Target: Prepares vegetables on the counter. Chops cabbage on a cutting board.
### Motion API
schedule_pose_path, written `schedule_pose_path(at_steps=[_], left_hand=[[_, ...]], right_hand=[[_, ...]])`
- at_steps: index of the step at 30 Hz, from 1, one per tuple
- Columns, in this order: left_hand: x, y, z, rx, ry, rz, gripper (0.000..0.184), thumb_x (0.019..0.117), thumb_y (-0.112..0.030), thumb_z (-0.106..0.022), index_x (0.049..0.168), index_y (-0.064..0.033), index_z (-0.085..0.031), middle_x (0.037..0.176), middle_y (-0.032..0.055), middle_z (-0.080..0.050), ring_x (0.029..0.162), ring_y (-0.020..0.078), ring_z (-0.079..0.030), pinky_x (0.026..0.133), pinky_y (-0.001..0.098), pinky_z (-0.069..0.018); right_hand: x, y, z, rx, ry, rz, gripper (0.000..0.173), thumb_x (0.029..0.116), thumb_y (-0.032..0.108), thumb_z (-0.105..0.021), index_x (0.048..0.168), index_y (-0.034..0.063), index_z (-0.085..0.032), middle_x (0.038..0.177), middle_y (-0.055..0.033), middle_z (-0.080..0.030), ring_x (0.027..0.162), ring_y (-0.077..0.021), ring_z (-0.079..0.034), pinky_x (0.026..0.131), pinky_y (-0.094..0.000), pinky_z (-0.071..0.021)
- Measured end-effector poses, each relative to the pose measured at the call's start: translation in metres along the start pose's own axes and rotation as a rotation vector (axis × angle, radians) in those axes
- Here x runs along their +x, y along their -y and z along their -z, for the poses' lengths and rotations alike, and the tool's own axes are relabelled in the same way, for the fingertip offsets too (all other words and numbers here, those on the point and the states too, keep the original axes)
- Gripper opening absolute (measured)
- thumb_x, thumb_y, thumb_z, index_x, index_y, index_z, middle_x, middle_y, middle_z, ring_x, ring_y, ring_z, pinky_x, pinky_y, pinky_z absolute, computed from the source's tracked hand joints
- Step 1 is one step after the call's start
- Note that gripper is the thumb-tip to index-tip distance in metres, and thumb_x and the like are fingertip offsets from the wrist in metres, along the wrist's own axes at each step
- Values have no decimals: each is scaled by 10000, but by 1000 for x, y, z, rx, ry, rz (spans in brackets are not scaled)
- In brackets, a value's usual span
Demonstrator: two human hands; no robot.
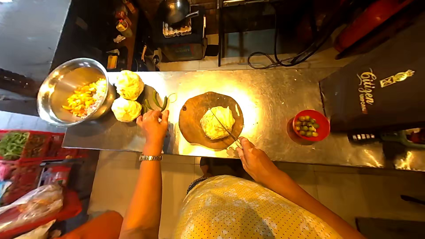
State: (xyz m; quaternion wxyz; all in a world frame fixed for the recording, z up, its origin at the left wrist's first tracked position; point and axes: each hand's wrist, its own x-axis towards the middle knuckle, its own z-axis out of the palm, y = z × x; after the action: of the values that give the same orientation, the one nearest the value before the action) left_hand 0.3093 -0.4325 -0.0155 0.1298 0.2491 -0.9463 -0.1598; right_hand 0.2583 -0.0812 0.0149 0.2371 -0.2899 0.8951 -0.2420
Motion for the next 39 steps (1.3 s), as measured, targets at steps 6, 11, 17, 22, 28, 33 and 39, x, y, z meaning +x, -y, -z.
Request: schedule_pose_path(at_steps=[6, 11, 17, 22, 28, 33, 39], left_hand=[[-36, -96, -15, -586, 537, 108, 895, 866, -404, -809, 1571, -109, -343, 1528, 237, -400, 1130, 331, -631, 875, 510, -576], [-45, -109, -51, -628, 476, 150, 972, 807, -397, -870, 1563, -77, -352, 1467, 213, -488, 1312, 337, -536, 1069, 543, -471], [-51, -108, -56, -687, 430, 181, 940, 796, -362, -874, 1538, -58, -383, 1454, 220, -478, 1293, 328, -542, 1056, 522, -485], [-50, -106, -60, -682, 438, 174, 941, 802, -373, -865, 1543, -67, -373, 1453, 222, -476, 1286, 328, -548, 1045, 527, -492], [-49, -105, -60, -659, 439, 136, 961, 818, -372, -861, 1554, -42, -338, 1469, 232, -462, 1294, 337, -545, 1046, 532, -491], [-51, -106, -61, -643, 404, 180, 939, 822, -377, -852, 1526, -35, -334, 1490, 235, -434, 1311, 337, -531, 1059, 533, -481], [-51, -107, -57, -699, 374, 227, 893, 839, -324, -846, 1545, -47, -374, 1493, 237, -455, 1353, 363, -488, 1091, 553, -439]], right_hand=[[5, 17, 7, -156, 121, -153, 403, 1117, 258, -377, 1310, -67, -513, 1041, -245, -683, 953, -401, -721, 814, -506, -580], [6, 29, 17, -215, 249, -283, 397, 1128, 279, -348, 1347, -26, -477, 1035, -219, -679, 1001, -385, -710, 845, -490, -566], [16, 34, 11, -257, 287, -328, 410, 1133, 276, -334, 1395, -19, -447, 1037, -209, -684, 1017, -371, -713, 862, -476, -570], [28, 39, 14, -274, 361, -356, 441, 1136, 255, -322, 1470, -26, -386, 1098, -220, -676, 1067, -380, -699, 900, -475, -561], [45, 43, 19, -254, 407, -342, 424, 1127, 224, -331, 1466, -29, -365, 1100, -229, -674, 1086, -378, -694, 917, -496, -554], [74, 44, 18, -223, 431, -345, 374, 1078, 120, -415, 1419, -25, -371, 1121, -240, -670, 1087, -403, -692, 896, -549, -558], [44, 43, 22, -225, 455, -340, 389, 1104, 169, -390, 1441, -23, -372, 1135, -237, -669, 1121, -393, -681, 942, -519, -544]])
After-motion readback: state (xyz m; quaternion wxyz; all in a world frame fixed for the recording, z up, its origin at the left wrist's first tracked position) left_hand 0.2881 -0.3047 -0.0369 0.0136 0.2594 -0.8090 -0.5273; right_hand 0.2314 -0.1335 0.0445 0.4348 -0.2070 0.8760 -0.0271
